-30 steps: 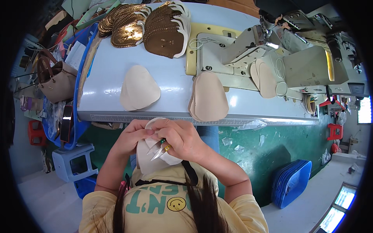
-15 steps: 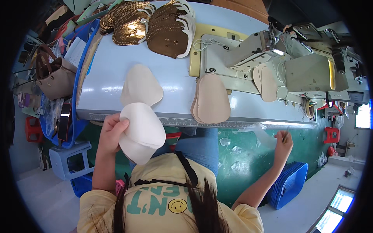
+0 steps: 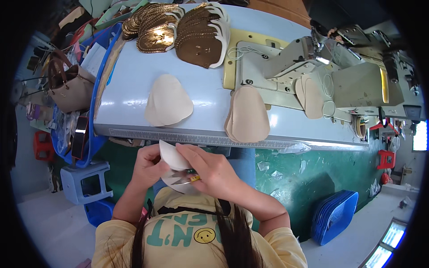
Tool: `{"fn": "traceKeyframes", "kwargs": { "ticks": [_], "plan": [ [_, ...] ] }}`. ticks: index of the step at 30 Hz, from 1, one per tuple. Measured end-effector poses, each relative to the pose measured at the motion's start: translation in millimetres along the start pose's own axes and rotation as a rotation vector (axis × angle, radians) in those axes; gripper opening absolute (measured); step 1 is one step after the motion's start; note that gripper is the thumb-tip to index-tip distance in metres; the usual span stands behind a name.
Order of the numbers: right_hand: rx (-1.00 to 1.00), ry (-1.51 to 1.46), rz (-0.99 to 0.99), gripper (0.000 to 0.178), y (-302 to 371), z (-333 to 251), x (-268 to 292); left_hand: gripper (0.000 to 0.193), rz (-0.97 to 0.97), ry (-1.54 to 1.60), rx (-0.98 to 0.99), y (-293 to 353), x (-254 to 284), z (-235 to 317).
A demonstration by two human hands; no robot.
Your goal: Trim and sort shoe components at a manufacturing workbench.
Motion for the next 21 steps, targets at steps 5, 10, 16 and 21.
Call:
{"fn": "traceKeyframes", "kwargs": {
  "ticks": [5, 10, 16, 21],
  "plan": [
    [-0.492, -0.331, 0.092, 0.021, -12.2, 42.4, 9.4, 0.030, 0.001, -0.083, -0.101, 17.1, 34.7, 3.1],
    [-0.331, 0.032, 0.347, 0.006, -48.9, 30.6, 63.2, 0.047, 0.232, 0.208, -0.013, 24.3, 72.5, 2.7],
    [-0.263, 0.807, 0.335, 0.016, -108.3, 13.0, 68.3, 0.031, 0.396, 0.334, 0.073, 36.9, 113.8, -22.6],
    [-0.289, 0.856, 0.093, 0.017, -163.8, 36.8, -1.6, 0.021, 0.581, 0.253, -0.076, 37.2, 116.9, -9.3]
  ]
}}
Point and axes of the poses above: each hand's wrist, its own y-axis away from the middle knuckle, its own x-axis out of the back of the hand, z = x × y, the point moved 7 cm from there along -y, towards the middle knuckle, and after that the axes turned 4 degrees about -y, right-handed, at the moved point
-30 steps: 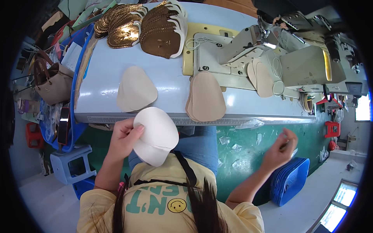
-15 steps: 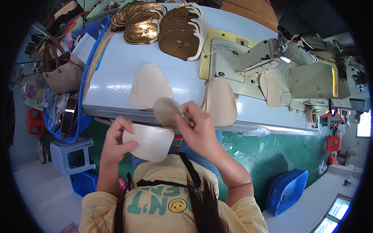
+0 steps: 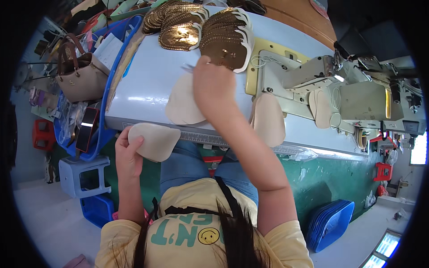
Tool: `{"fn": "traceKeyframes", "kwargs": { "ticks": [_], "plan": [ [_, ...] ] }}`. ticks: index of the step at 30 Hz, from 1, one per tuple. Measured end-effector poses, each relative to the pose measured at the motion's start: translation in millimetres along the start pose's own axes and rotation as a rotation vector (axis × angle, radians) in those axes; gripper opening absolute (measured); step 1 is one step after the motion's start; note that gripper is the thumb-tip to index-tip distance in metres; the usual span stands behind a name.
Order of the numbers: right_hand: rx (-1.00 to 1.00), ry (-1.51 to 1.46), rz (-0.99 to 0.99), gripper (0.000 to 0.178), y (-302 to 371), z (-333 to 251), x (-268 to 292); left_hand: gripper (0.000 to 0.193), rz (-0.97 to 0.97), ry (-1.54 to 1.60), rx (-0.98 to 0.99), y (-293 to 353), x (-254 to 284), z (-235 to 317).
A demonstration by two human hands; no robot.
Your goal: Trim and sort shoe components at a manufacturing workbench.
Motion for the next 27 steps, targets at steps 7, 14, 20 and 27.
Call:
{"fn": "traceKeyframes", "kwargs": {
  "ticks": [7, 14, 20, 27],
  "plan": [
    [0.099, -0.348, -0.114, 0.034, 14.7, -41.0, -42.1, 0.015, 0.092, -0.124, -0.228, 8.3, -11.0, 15.9],
    [0.332, -0.456, 0.130, 0.038, 101.2, -51.6, 8.4, 0.014, -0.020, -0.053, -0.124, 2.2, -34.9, 5.3],
    [0.333, -0.438, 0.325, 0.035, 113.2, -39.3, 9.8, 0.015, -0.056, 0.008, -0.104, 1.6, -54.4, 3.6],
    [0.300, -0.678, 0.414, 0.037, 117.3, -19.8, 1.5, 0.014, -0.197, -0.248, -0.079, 11.6, -78.3, 0.9]
  ]
}}
Point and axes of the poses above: each hand's wrist, its own y-axis away from the middle knuckle, its own x-axis out of the back of the hand, z = x × y, the point moved 7 cm from there along -y, towards the middle knuckle, and after that the axes turned 4 degrees about -y, right-handed, at the moved point
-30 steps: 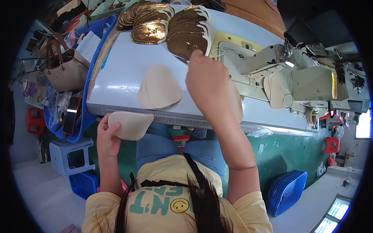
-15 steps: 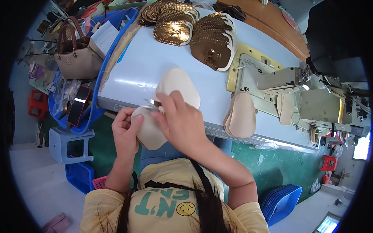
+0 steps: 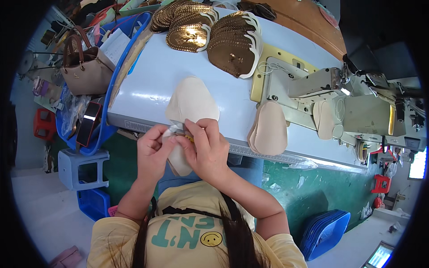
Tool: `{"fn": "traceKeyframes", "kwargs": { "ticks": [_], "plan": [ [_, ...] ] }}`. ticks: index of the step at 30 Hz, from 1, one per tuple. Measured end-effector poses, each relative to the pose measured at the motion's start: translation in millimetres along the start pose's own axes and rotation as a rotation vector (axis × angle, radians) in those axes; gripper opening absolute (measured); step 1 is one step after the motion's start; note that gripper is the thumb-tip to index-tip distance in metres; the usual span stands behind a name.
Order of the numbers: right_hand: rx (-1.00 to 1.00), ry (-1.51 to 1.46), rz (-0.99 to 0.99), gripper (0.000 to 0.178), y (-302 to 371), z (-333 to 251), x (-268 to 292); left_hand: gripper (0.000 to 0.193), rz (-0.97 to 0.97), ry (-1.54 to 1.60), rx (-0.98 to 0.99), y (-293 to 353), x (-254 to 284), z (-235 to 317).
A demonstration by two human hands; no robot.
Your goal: Trim and sort shoe components at a manufacturing workbench.
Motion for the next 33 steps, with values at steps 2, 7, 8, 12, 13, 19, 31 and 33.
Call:
{"fn": "traceKeyframes", "kwargs": {
  "ticks": [2, 7, 8, 12, 13, 19, 31, 33],
  "plan": [
    [0.005, 0.009, 0.059, 0.039, -6.7, -1.7, 6.8, 0.013, -0.075, 0.001, 0.039, 4.4, -14.7, -9.0],
    [-0.092, -0.208, 0.057, 0.037, -19.4, -0.3, 37.9, 0.017, -0.027, -0.053, 0.011, 7.1, -16.4, -7.8],
    [-0.318, -0.335, -0.098, 0.034, -12.9, 15.5, 28.2, 0.018, 0.007, -0.036, -0.007, 3.8, -14.7, -7.7],
    [-0.566, -0.524, -0.197, 0.027, -2.3, 29.0, 13.9, 0.016, -0.031, -0.276, -0.090, -0.5, -22.5, -4.7],
    [-0.489, -0.480, -0.171, 0.025, -4.6, 27.3, 15.3, 0.016, -0.032, -0.279, -0.089, -0.2, -22.8, -6.3],
    [0.238, -0.252, -0.043, 0.026, 1.0, -6.1, 25.2, 0.024, -0.256, 0.204, 0.157, -2.6, -26.6, -18.5],
    [0.148, -0.388, -0.151, 0.033, 13.5, 8.6, 17.0, 0.031, -0.245, 0.225, 0.290, -9.1, -12.2, -34.5],
    [-0.007, -0.549, -0.112, 0.029, 28.2, 9.0, 31.9, 0.032, -0.146, 0.207, 0.200, -16.1, 11.5, -19.0]
  ]
}}
Point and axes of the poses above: each hand's wrist, its own y-axis away from the middle knuckle, its own x-axis out of the back of the hand, z = x × y, the point moved 7 cm from there along -y, towards the middle knuckle, and after that the axes turned 4 degrees about -y, right-handed, at the moved point
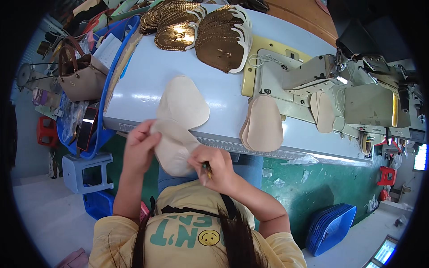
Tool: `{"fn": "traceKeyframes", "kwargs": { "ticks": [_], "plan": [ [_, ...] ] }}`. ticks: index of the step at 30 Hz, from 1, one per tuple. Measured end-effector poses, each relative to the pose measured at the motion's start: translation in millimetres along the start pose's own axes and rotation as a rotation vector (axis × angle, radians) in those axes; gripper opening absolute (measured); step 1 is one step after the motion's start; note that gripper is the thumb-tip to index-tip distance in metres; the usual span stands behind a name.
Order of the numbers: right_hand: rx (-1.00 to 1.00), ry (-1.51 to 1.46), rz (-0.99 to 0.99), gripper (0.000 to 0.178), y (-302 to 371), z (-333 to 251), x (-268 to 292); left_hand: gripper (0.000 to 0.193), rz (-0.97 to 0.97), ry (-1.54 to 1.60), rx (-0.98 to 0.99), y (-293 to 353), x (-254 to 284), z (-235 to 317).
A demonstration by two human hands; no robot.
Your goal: Trim and sort shoe components at a manufacturing workbench.
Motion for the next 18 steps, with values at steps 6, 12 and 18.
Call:
{"fn": "traceKeyframes", "kwargs": {
  "ticks": [6, 12, 18],
  "plan": [
    [-0.679, 0.244, -0.562, 0.021, 89.5, 43.3, 34.3, 0.027, 0.434, -0.083, -0.356, 18.1, 74.6, 62.5],
    [-0.306, 0.382, -0.295, 0.034, 28.9, -17.5, 49.3, 0.023, 0.354, -0.303, -0.394, 24.4, 14.8, 58.9],
    [-0.119, 0.384, -0.030, 0.048, -27.1, -37.1, 6.2, 0.022, 0.149, -0.191, -0.482, 26.1, -45.0, 36.4]
  ]
}}
Point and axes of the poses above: each hand's wrist, its own y-axis away from the middle knuckle, its own x-axis out of the back of the hand, z = x × y, the point moved 7 cm from there along -y, towards the middle knuckle, and after that the axes turned 4 degrees about -y, right-handed, at the moved point
